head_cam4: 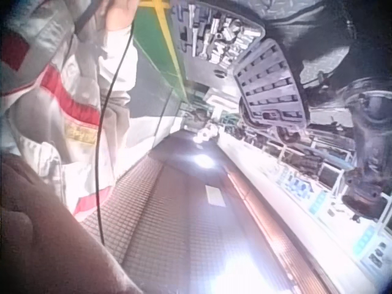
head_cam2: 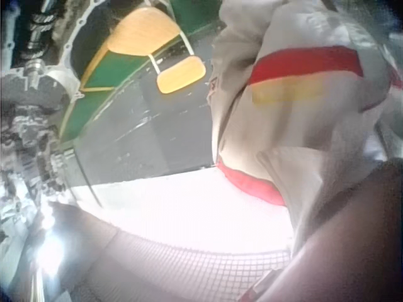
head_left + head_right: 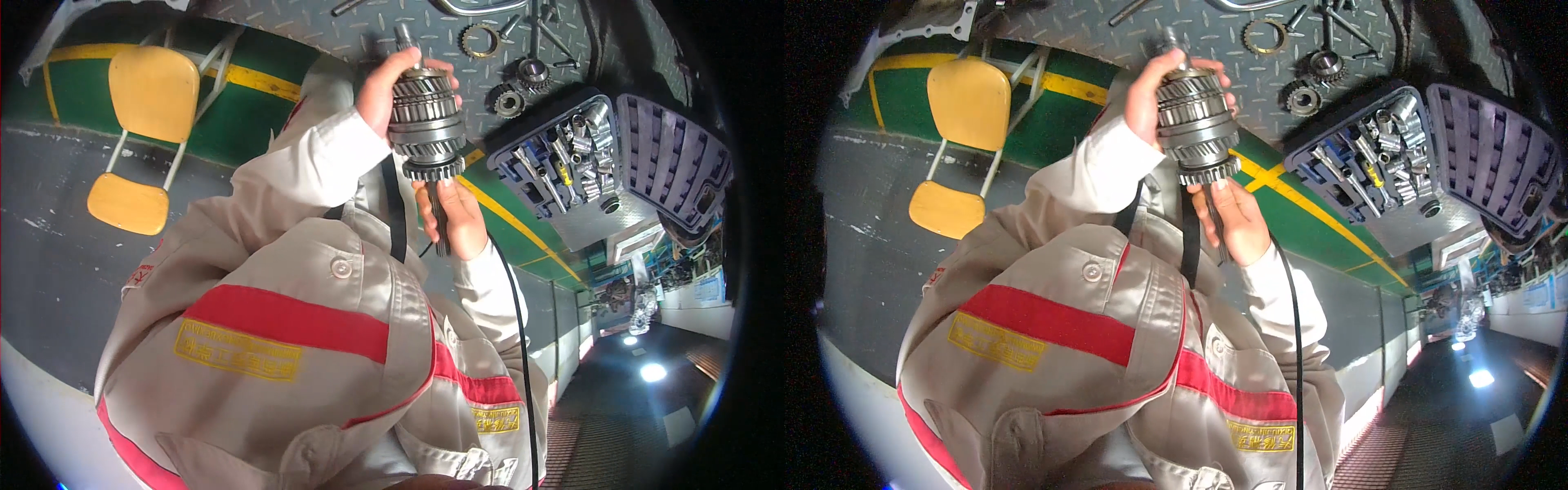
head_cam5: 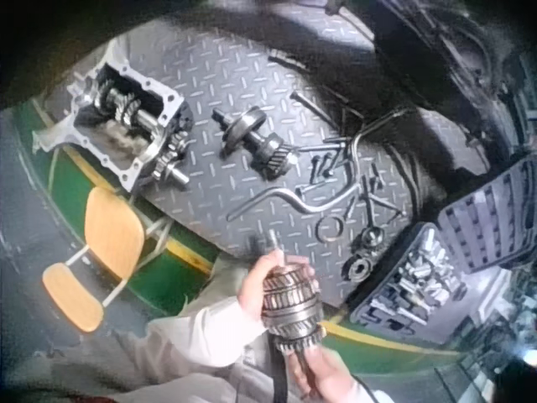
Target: The person handles a gearbox shaft assembly with various gears and synchros. The person pulls individual gear and sleeve components off the shaft by hand and places them onto the workbench one at a time.
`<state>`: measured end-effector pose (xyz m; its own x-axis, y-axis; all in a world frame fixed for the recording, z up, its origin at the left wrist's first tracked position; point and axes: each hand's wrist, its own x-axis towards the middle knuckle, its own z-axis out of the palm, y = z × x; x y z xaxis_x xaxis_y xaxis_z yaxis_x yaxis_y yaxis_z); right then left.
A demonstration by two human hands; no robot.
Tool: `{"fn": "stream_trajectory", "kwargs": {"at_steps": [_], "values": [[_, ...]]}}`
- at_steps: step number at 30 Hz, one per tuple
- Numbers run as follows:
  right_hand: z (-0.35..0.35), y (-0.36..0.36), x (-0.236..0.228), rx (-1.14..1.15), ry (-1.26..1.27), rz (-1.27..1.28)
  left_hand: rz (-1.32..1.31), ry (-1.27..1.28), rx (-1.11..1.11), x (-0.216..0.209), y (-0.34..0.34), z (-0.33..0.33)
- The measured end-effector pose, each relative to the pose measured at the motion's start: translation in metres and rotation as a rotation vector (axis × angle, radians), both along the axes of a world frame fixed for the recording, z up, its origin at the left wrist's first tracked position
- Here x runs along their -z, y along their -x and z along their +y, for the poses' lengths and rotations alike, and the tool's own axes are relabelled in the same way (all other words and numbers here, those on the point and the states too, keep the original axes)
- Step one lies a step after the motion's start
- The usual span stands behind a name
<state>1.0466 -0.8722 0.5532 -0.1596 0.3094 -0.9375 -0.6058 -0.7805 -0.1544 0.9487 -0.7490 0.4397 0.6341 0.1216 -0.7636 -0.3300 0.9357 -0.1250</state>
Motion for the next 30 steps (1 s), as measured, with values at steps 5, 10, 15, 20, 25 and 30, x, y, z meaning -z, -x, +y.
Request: {"fn": "stream_trajectory", "kwargs": {"at_steps": [5,10,15,20,25,30], "values": [[0.003,0.006,0.055,-0.101,-0.384,-0.141,0.015,-0.598,0.089,-0.021,0.003,0.053],[0.048,-0.001,0.066,-0.219,-0.731,-0.380,-0.055,-0.958,0.081,-0.033,0.001,0.096],[0.071,0.018,0.093,-0.168,-0.693,-1.041,-0.013,-1.048,0.000,-0.041,-0.013,0.096],[0.076,0.023,0.104,-0.132,-0.659,-1.315,0.107,-1.336,-0.142,-0.051,-0.015,0.079],[0.093,0.015,0.111,0.075,-0.842,-1.358,0.155,-1.693,-0.159,-0.065,-0.019,0.073],[0.116,0.005,0.128,0.236,-1.096,-1.260,0.166,-2.066,-0.118,-0.070,-0.026,0.074]]}}
